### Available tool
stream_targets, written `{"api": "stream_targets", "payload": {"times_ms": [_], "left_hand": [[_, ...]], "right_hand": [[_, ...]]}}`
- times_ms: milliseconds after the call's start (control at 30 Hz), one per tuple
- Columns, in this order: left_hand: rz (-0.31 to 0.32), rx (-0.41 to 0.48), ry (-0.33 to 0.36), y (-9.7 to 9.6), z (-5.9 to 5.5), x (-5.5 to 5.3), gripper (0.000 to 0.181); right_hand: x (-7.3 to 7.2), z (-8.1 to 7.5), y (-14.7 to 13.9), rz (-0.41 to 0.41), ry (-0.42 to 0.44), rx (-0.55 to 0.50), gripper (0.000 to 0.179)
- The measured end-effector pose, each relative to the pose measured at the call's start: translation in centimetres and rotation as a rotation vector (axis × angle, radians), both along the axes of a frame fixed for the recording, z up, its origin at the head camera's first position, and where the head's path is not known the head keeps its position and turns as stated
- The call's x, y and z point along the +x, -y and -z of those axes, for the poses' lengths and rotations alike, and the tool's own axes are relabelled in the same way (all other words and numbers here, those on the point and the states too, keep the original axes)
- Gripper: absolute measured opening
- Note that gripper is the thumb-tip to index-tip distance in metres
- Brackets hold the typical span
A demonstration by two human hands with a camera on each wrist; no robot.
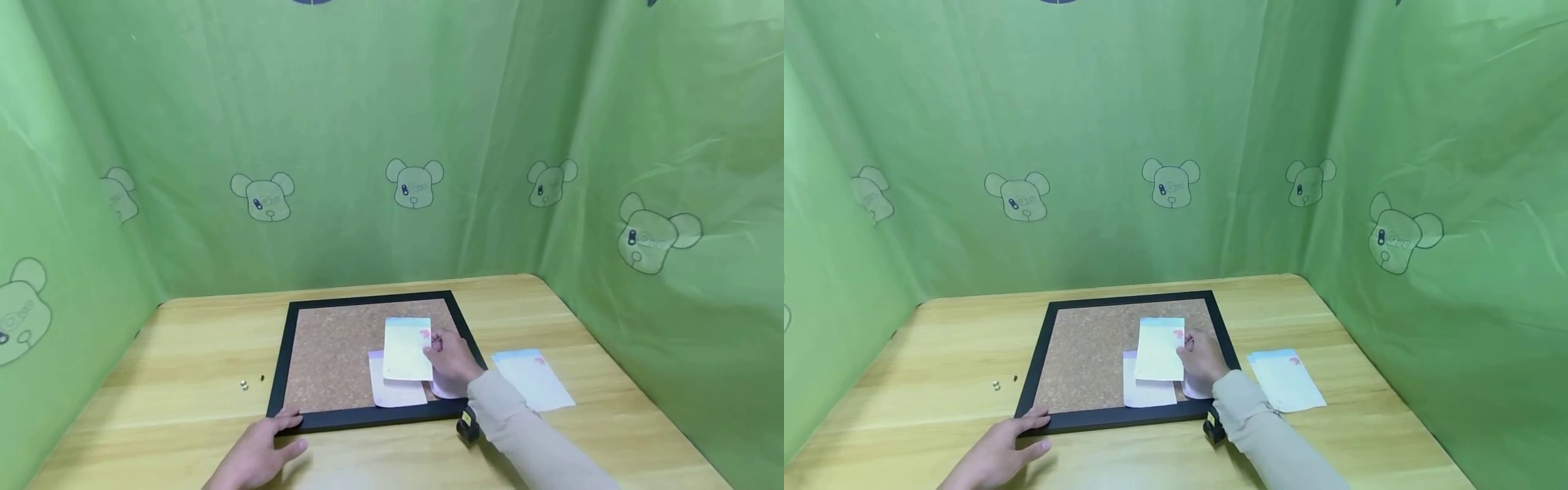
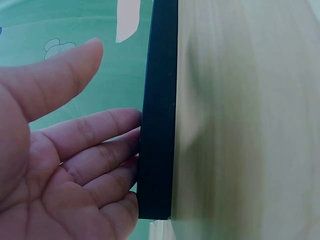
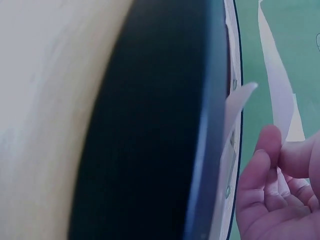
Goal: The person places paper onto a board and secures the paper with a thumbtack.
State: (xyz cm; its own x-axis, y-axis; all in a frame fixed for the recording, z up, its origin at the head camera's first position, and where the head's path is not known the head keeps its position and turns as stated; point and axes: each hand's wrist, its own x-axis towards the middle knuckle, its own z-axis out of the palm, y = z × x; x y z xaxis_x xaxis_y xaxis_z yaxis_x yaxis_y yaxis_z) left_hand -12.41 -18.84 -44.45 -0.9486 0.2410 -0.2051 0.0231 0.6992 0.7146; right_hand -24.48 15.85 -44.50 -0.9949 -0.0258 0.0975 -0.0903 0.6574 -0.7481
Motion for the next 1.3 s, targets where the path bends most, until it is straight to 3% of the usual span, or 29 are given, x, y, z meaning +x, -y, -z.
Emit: {"api": "stream_targets", "payload": {"times_ms": [233,533,767,900,1133,1300], "left_hand": [[0.005,0.004,-0.009,0.1,-0.1,0.1,0.049],[0.011,0.001,0.005,0.1,0.0,0.3,0.049],[0.008,0.028,-0.029,0.2,0.0,0.4,0.05],[0.006,0.043,-0.046,0.1,-0.1,0.4,0.05],[-0.013,0.014,-0.002,0.2,0.0,0.3,0.051],[-0.01,0.021,-0.037,0.2,0.0,0.4,0.048]], "right_hand": [[0.0,-0.3,0.6,-0.014,-0.024,0.011,0.006],[0.5,0.0,1.5,-0.005,0.03,-0.011,0.009],[0.5,0.1,2.8,0.03,0.134,-0.221,0.009],[0.1,0.1,3.2,0.046,0.158,-0.255,0.009],[0.2,0.3,3.7,0.024,0.164,-0.202,0.009],[0.3,0.3,4.0,0.021,0.136,-0.186,0.011]]}}
